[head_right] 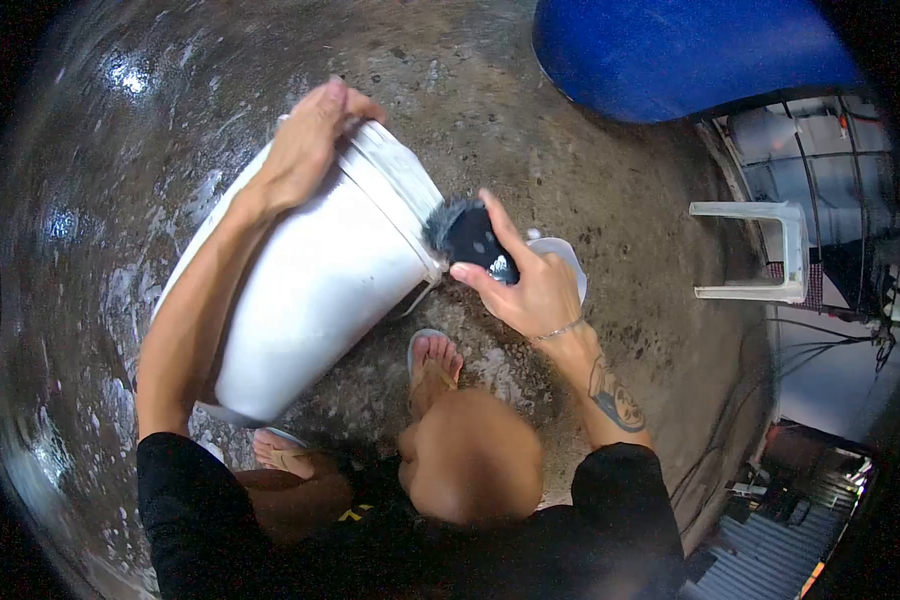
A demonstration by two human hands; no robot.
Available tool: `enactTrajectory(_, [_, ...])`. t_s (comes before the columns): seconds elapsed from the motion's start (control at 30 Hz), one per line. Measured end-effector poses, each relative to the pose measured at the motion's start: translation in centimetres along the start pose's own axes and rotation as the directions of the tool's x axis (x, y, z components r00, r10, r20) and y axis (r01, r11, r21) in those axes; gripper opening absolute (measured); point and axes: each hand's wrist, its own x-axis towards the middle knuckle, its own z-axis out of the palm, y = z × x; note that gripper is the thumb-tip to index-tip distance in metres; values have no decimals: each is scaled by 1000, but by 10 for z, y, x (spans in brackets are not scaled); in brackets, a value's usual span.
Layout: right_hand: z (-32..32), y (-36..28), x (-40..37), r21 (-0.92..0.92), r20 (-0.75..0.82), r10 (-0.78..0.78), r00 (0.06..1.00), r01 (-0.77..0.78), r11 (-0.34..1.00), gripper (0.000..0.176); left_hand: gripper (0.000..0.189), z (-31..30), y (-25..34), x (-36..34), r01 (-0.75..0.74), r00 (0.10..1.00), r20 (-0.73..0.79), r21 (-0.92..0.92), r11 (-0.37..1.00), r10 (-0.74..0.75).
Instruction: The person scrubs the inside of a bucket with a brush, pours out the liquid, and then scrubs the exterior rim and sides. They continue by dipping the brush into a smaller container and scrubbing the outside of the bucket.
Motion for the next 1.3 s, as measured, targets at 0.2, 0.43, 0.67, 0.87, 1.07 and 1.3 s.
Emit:
enactTrajectory(0.2, [1, -44, 83, 46, 53, 63, 997, -65, 997, 76, 77, 22, 24, -8, -22, 990, -138, -68, 997, 12])
enactTrajectory(0.43, [14, 12, 12, 149, -29, 86, 996, -80, 986, 81, 75, 7, 10, -7, 23, 992, -121, 6, 1000, -22])
enactTrajectory(0.67, [9, -5, 14, 43, -100, 124, 987, -120, 992, 79, 75, 11, 15, -7, -62, 990, -127, 36, 997, 66])
enactTrajectory(0.87, [9, -51, 101, -183, -84, 4, 996, -19, 983, 83, 73, 14, 17, -9, -29, 988, -155, 0, 1000, 29])
enactTrajectory(1.07, [15, 13, 15, -104, -90, 12, 996, -21, 994, 85, 74, 11, 5, -3, 22, 989, -146, -30, 999, -27])
enactTrajectory(1.3, [11, -37, 82, -144, -124, 9, 992, -27, 989, 82, 83, 9, 19, -10, 18, 991, -133, -63, 998, -26])
